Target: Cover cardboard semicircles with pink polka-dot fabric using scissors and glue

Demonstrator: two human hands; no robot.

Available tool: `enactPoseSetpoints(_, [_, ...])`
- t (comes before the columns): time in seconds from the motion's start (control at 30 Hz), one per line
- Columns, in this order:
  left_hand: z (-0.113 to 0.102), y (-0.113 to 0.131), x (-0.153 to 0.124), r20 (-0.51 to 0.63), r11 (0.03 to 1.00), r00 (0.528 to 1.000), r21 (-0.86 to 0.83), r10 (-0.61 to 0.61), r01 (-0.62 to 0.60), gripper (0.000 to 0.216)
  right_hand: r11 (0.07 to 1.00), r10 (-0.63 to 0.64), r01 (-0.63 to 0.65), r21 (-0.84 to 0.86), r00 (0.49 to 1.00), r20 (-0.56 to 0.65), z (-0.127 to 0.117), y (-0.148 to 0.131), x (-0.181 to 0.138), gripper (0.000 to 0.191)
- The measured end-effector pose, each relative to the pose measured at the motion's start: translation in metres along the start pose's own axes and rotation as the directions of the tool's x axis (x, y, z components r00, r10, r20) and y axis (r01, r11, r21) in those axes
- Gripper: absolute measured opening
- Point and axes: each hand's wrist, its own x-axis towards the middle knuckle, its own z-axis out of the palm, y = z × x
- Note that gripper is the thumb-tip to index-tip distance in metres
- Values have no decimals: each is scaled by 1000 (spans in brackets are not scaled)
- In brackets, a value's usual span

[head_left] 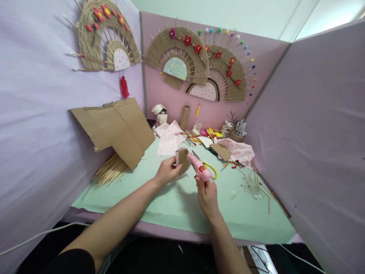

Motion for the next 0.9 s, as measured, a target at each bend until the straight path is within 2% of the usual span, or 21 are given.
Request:
enactPoseSetpoints(0.33, [-1,0,0,-21,999,999,44,29,-28,26,997,-53,51,-62,998,-33,2,3,0,21])
enactPoseSetpoints(0.57, [0,1,0,-52,995,996,75,75,-71,25,993,-85,84,-80,996,-13,3,2,1,18])
enactPoseSetpoints(0.9, [0,3,-2,-37,974,992,198,117,-107,19,986,-122,119,-115,992,-22,3,-1,2,15])
